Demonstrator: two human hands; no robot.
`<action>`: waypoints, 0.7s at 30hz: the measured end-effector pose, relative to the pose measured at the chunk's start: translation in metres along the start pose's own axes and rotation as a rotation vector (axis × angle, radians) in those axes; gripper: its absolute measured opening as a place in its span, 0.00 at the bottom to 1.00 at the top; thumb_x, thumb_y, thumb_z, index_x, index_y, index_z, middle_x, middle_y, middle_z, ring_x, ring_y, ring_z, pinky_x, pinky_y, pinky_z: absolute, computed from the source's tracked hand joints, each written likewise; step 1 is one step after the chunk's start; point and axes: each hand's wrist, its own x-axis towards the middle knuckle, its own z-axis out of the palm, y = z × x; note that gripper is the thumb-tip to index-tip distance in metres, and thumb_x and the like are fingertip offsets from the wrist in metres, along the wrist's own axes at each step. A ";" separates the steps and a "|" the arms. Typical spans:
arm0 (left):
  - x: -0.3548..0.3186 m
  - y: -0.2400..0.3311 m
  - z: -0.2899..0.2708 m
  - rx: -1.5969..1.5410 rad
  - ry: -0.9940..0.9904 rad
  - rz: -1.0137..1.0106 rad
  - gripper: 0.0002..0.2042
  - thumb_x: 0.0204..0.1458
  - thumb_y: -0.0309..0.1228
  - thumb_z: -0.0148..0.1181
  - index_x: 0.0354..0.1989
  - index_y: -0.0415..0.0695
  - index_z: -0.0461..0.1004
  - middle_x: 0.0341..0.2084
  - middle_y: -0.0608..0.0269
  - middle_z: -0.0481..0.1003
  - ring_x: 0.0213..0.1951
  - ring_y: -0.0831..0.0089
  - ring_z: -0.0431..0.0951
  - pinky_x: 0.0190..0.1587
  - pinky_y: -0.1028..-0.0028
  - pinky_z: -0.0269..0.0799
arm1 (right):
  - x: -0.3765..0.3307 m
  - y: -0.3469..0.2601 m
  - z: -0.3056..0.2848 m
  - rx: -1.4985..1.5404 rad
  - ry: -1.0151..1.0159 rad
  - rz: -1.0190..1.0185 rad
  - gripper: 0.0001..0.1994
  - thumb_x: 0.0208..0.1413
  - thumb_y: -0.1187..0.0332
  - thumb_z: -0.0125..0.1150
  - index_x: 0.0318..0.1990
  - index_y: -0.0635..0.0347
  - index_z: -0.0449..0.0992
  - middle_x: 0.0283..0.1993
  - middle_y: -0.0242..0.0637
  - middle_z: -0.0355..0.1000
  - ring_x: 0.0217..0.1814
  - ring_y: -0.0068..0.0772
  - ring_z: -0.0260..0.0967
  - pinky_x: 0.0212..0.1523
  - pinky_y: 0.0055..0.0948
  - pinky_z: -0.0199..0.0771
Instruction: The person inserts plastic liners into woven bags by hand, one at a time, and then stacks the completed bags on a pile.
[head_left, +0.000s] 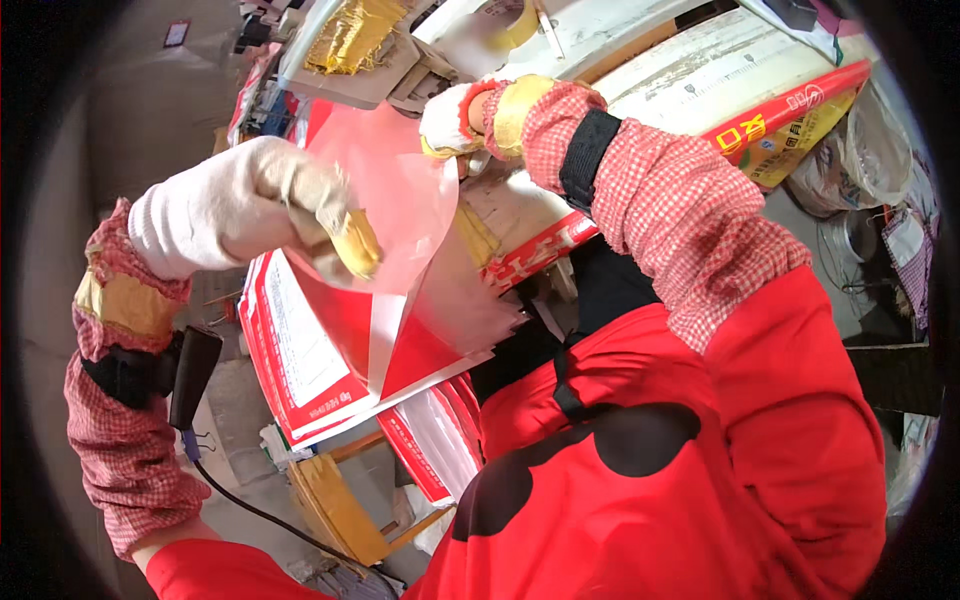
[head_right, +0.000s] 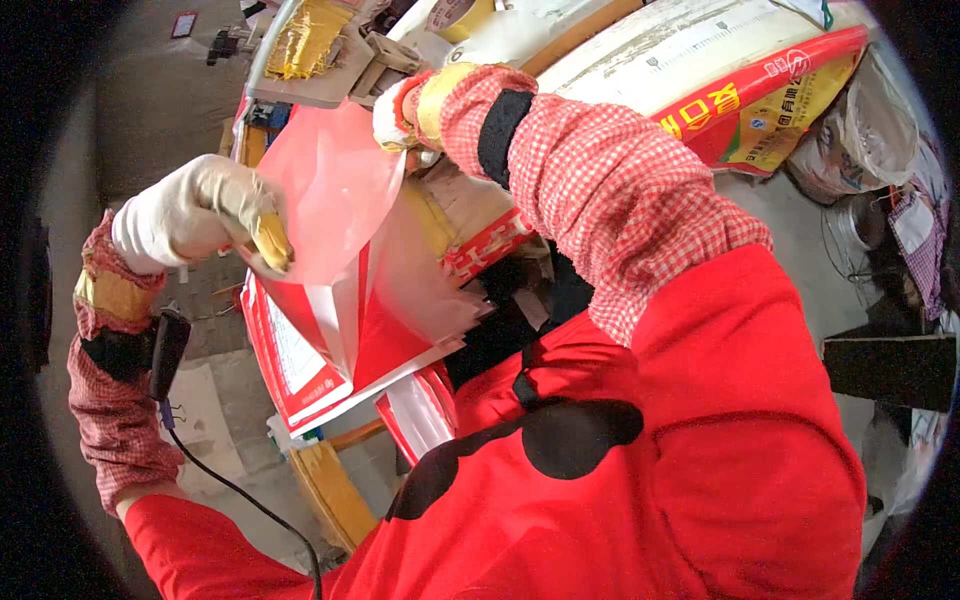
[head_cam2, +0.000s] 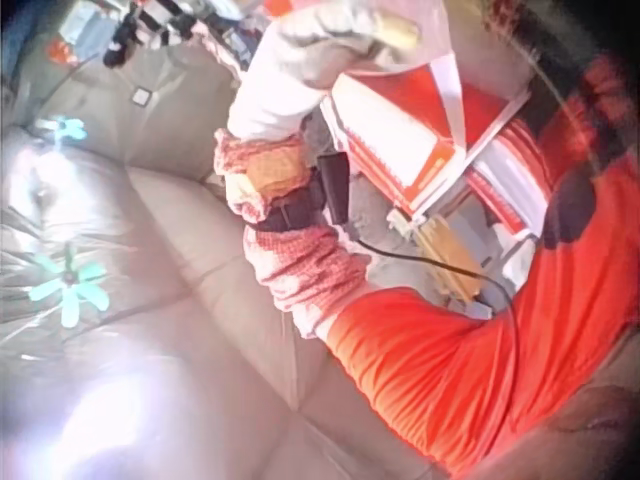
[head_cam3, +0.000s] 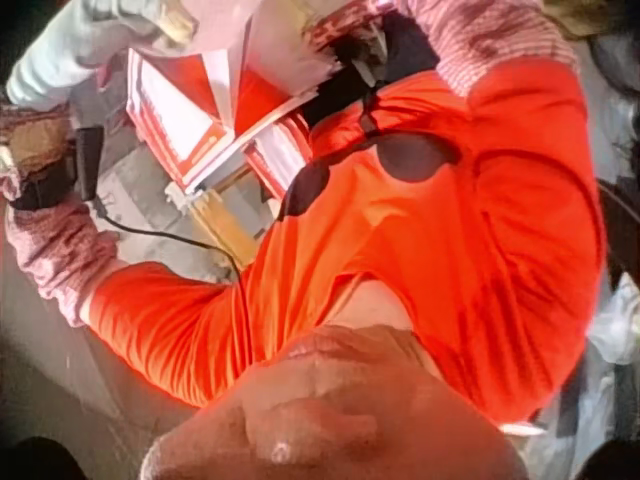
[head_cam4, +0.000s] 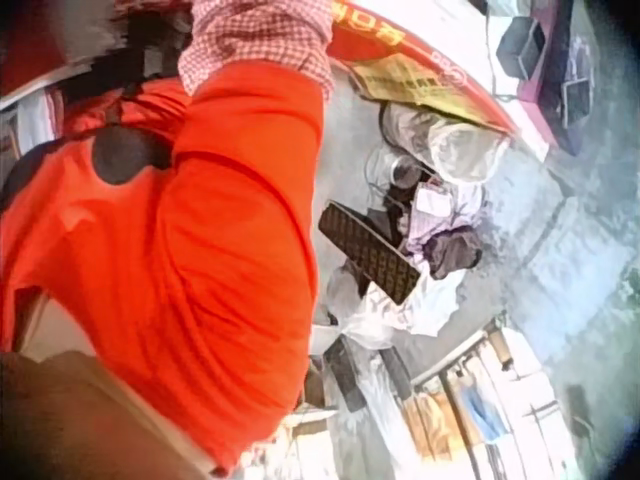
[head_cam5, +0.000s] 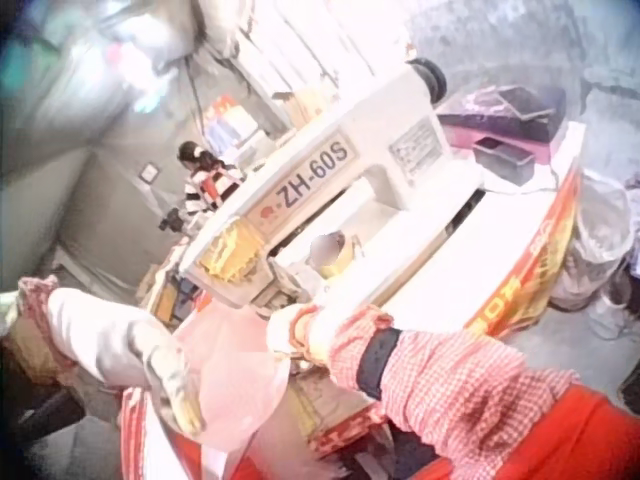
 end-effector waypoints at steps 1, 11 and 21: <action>-0.004 0.003 0.003 -0.033 0.014 -0.036 0.16 0.45 0.19 0.53 0.45 0.36 0.69 0.30 0.59 0.75 0.34 0.73 0.75 0.39 0.76 0.70 | -0.005 -0.008 -0.005 -0.017 -0.017 -0.013 0.10 0.45 0.63 0.53 0.31 0.55 0.78 0.27 0.36 0.75 0.29 0.38 0.72 0.31 0.34 0.70; 0.044 0.039 0.073 0.852 -0.342 -0.212 0.19 0.49 0.30 0.54 0.51 0.41 0.66 0.35 0.61 0.75 0.40 0.68 0.73 0.44 0.73 0.68 | 0.009 -0.004 0.016 -0.386 0.105 0.027 0.12 0.43 0.64 0.52 0.32 0.60 0.77 0.32 0.45 0.73 0.33 0.46 0.71 0.34 0.38 0.70; -0.003 0.008 0.077 1.183 -0.367 -0.733 0.22 0.42 0.53 0.55 0.27 0.44 0.78 0.22 0.60 0.76 0.29 0.62 0.76 0.33 0.67 0.70 | 0.018 0.008 0.026 0.159 -0.002 0.235 0.12 0.36 0.65 0.60 0.33 0.52 0.77 0.31 0.35 0.75 0.24 0.32 0.72 0.29 0.34 0.72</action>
